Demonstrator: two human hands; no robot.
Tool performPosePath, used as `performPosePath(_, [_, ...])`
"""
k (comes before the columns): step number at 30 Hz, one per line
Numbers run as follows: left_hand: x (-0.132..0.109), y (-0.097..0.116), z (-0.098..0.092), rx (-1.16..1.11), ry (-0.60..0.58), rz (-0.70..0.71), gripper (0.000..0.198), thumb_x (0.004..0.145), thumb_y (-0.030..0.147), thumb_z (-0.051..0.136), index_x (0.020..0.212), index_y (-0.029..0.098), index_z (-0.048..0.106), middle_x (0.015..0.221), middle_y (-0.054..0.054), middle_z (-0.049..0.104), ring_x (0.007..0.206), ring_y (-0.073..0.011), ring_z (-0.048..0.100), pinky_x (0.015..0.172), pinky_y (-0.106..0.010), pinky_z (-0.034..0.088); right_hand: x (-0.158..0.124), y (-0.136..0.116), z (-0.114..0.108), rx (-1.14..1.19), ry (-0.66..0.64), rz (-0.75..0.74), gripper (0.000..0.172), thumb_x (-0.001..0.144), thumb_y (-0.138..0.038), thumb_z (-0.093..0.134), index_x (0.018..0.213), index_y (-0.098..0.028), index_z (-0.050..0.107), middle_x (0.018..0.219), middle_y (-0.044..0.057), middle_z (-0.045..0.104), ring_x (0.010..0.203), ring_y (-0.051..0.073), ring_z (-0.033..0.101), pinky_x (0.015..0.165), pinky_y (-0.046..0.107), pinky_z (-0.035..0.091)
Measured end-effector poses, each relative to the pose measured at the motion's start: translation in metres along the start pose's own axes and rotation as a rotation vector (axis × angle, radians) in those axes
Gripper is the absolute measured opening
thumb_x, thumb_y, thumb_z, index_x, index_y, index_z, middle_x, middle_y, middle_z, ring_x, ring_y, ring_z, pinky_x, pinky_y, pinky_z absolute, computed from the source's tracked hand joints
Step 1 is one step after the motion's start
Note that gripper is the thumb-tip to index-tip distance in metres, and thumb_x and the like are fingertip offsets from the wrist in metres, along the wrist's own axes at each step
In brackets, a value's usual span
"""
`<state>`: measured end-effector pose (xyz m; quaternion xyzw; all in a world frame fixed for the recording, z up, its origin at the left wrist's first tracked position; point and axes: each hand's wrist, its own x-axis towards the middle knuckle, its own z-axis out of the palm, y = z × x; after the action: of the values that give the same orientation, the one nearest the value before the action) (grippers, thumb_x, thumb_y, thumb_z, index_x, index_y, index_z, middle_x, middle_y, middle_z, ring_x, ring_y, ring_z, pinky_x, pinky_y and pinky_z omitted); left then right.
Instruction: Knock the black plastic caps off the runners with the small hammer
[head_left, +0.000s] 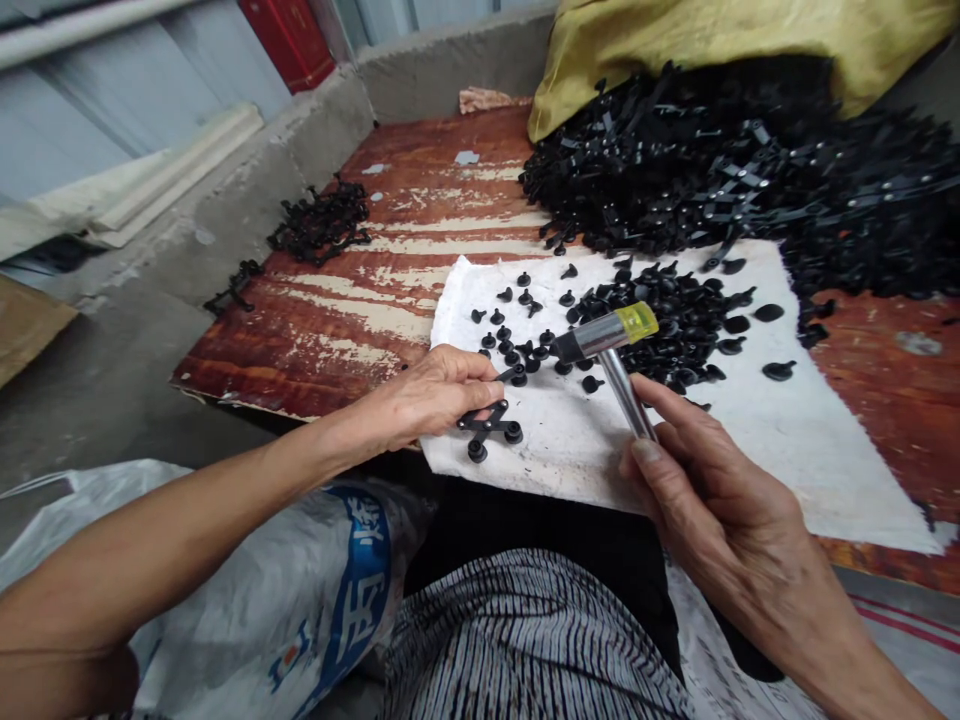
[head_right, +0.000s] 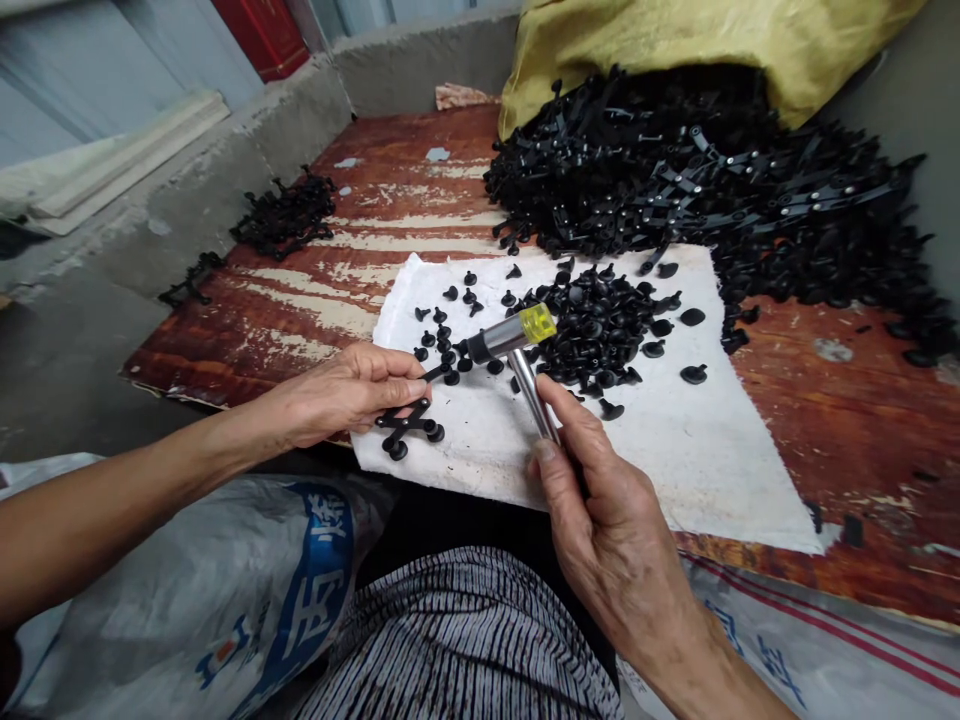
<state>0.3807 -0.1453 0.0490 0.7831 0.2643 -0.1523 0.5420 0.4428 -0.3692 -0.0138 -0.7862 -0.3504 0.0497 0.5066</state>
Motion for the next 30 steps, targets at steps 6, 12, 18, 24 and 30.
performPosePath(6, [0.007, -0.006, -0.007, 0.108, 0.021, 0.019, 0.024, 0.083, 0.026, 0.056, 0.061, 0.016, 0.052, 0.048, 0.006, 0.041, 0.036, -0.0032, 0.028, 0.036, -0.019, 0.017, 0.006, 0.0, -0.005, -0.15, -0.087, -0.132, 0.045, 0.094, -0.02, 0.048, 0.138, -0.016, 0.052, 0.13, 0.014, 0.064, 0.114, 0.025, 0.065, 0.096, 0.04, 0.054])
performPosePath(12, [0.014, -0.015, -0.014, 0.208, 0.007, 0.073, 0.022, 0.079, 0.036, 0.057, 0.068, 0.017, 0.059, 0.052, 0.004, 0.048, 0.038, -0.006, 0.036, 0.037, -0.021, 0.02, 0.015, -0.019, -0.01, -0.242, -0.07, -0.346, 0.058, 0.092, -0.009, 0.048, 0.148, -0.022, 0.041, 0.132, 0.013, 0.063, 0.11, 0.025, 0.067, 0.095, 0.041, 0.055])
performPosePath(18, [0.013, -0.013, -0.012, 0.242, 0.019, 0.063, 0.022, 0.078, 0.033, 0.056, 0.065, 0.017, 0.056, 0.052, 0.003, 0.048, 0.042, -0.007, 0.037, 0.04, -0.022, 0.022, 0.018, -0.019, -0.011, -0.433, -0.152, -0.414, 0.065, 0.092, -0.007, 0.041, 0.153, -0.023, 0.03, 0.09, 0.01, 0.067, 0.056, 0.018, 0.063, 0.047, 0.03, 0.055])
performPosePath(24, [0.011, -0.011, -0.012, 0.241, 0.003, 0.07, 0.021, 0.08, 0.031, 0.054, 0.065, 0.017, 0.056, 0.053, 0.003, 0.048, 0.043, -0.0071, 0.037, 0.043, -0.022, 0.021, 0.016, -0.026, -0.015, -0.416, -0.013, -0.42, 0.074, 0.091, -0.005, 0.042, 0.157, -0.03, 0.018, 0.104, 0.011, 0.066, 0.072, 0.02, 0.065, 0.062, 0.031, 0.057])
performPosePath(30, [0.012, -0.012, -0.01, 0.212, -0.011, 0.059, 0.022, 0.08, 0.03, 0.053, 0.063, 0.017, 0.055, 0.053, 0.004, 0.047, 0.043, -0.0071, 0.037, 0.043, -0.023, 0.021, 0.013, -0.021, -0.009, -0.454, -0.142, -0.419, 0.071, 0.09, -0.006, 0.041, 0.154, -0.03, 0.027, 0.095, 0.008, 0.067, 0.065, 0.02, 0.065, 0.051, 0.029, 0.056])
